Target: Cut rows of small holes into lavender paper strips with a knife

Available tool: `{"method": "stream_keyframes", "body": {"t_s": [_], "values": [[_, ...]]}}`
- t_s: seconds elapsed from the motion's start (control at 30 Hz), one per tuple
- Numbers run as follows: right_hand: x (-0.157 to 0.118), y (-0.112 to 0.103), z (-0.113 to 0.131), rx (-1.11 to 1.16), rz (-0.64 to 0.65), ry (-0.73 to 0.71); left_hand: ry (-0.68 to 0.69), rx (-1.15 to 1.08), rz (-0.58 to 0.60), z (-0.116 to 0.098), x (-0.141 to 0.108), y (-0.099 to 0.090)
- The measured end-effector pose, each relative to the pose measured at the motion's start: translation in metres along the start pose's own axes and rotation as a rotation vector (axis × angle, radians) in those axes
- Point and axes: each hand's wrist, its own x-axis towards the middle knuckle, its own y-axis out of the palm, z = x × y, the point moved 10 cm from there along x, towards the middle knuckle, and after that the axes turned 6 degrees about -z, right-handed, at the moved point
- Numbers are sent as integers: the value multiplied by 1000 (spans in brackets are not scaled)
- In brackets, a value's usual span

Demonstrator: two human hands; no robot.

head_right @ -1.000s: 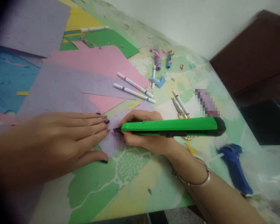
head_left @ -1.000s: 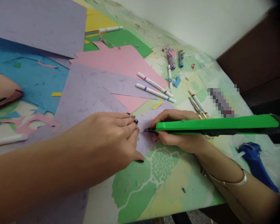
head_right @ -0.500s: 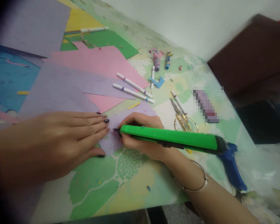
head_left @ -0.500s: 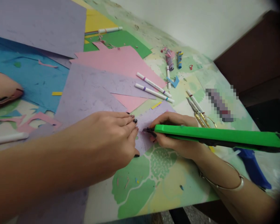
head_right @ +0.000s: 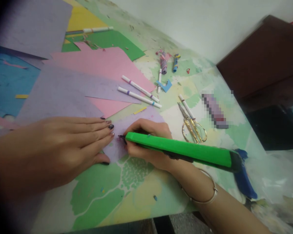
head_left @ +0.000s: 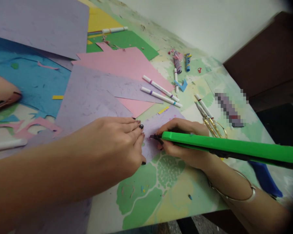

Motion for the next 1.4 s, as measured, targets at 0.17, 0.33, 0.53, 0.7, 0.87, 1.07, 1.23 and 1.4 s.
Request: {"method": "stream_keyframes", "body": {"t_s": [0.17, 0.33, 0.53, 0.7, 0.87, 1.07, 1.23, 1.4], "values": [[0, 0, 2, 56, -31, 23, 116, 83, -48, -9, 5, -5], [1, -3, 6, 47, -4, 21, 72, 152, -93, -11, 2, -7], [4, -4, 5, 1, 59, 15, 52, 165, -152, -17, -1, -10], [1, -3, -5, 76, 45, 77, 38, 78, -174, -16, 5, -11], [0, 0, -9, 101, 46, 97, 18, 76, -182, -16, 3, -12], [0, -2, -10, 107, 29, 92, 17, 93, -165, -17, 3, -8], [0, -1, -4, 50, 24, 80, 21, 98, -175, -15, 5, -11], [-2, -7, 4, 7, -88, 63, 35, 106, -184, -18, 4, -11]]}}
